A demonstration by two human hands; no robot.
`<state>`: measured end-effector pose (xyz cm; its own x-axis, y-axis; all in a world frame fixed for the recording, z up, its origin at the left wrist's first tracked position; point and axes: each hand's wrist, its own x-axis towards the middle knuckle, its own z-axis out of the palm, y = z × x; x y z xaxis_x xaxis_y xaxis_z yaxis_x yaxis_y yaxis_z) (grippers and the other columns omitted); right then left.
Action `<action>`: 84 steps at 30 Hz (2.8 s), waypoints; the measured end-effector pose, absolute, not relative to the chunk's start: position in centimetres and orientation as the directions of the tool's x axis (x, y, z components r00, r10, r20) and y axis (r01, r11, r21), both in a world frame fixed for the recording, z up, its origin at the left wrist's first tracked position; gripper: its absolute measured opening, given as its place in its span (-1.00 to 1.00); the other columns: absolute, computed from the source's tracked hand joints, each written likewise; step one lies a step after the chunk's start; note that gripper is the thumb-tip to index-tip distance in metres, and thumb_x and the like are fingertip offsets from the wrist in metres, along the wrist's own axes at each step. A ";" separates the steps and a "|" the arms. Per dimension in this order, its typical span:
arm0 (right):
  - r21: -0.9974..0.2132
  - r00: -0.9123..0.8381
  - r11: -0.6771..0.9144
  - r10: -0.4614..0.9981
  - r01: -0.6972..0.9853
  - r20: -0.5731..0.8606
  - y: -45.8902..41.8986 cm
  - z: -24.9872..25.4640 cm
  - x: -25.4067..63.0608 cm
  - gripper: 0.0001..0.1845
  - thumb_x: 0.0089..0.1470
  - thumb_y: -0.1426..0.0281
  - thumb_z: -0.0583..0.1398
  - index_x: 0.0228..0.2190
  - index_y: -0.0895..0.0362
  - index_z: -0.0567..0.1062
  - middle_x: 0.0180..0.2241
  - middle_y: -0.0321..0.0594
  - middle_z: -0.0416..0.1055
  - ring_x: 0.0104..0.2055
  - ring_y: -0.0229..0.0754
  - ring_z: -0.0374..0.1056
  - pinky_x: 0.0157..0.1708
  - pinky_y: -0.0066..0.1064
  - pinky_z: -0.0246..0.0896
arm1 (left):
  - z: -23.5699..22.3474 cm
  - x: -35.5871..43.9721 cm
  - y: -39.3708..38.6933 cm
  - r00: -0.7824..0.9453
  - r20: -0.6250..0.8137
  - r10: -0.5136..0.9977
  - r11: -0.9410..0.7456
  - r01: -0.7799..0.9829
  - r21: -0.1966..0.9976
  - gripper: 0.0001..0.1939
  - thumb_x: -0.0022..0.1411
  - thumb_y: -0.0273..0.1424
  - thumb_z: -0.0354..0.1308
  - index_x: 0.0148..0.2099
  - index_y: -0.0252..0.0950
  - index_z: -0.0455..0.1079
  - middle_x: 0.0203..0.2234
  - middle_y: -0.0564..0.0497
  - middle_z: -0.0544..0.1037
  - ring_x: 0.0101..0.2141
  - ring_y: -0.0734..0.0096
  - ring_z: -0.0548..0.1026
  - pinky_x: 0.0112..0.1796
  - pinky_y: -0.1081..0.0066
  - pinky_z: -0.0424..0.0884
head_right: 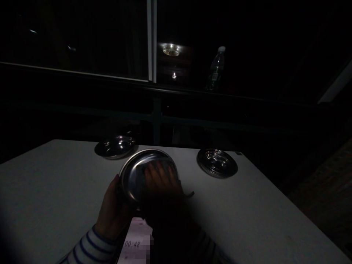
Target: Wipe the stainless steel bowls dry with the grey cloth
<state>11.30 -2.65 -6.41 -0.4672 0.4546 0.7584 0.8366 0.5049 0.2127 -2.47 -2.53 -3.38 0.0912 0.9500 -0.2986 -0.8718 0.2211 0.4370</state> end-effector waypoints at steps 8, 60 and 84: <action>0.175 -0.483 0.541 0.504 0.823 0.716 -4.4 -6.5 11.4 -0.58 0.18 0.37 -0.03 0.06 0.21 0.27 0.06 -0.09 0.30 0.20 -0.06 0.04 0.16 -0.05 -0.04 | -3.1 -3.1 -2.5 0.051 -0.287 0.956 0.183 -0.873 0.453 -0.72 0.23 -0.35 -0.02 -0.24 -0.38 0.49 -0.42 -0.08 0.61 -0.41 0.30 0.55 -0.28 0.33 0.47; 0.233 -0.576 0.619 0.438 0.750 0.691 -2.7 -5.1 11.9 -0.55 0.15 0.28 0.02 0.06 0.17 0.27 0.10 -0.07 0.24 0.24 0.01 -0.05 0.13 -0.01 0.01 | -2.7 -2.8 -3.8 0.116 -0.321 0.940 0.280 -0.799 0.532 -0.57 0.18 -0.14 0.00 -0.56 -0.32 0.42 -0.80 0.05 0.40 -0.72 0.40 0.38 -0.42 0.30 0.42; 0.034 -0.624 0.760 0.508 0.649 0.594 -0.1 -0.5 9.6 -0.60 0.12 0.27 0.03 -0.03 0.14 0.34 0.00 -0.15 0.34 0.08 -0.08 0.15 0.12 -0.12 0.00 | -2.3 -2.9 -3.7 0.087 -0.373 0.924 0.273 -0.833 0.482 -0.56 0.16 -0.08 0.00 -0.48 -0.35 0.44 -0.67 -0.02 0.48 -0.52 0.26 0.51 -0.30 0.26 0.42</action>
<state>9.56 -0.13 -0.55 -0.6244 0.5077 0.5936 0.6495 0.7596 0.0336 -2.85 -3.67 -2.30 0.0866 0.9236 -0.3735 -0.8326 0.2730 0.4819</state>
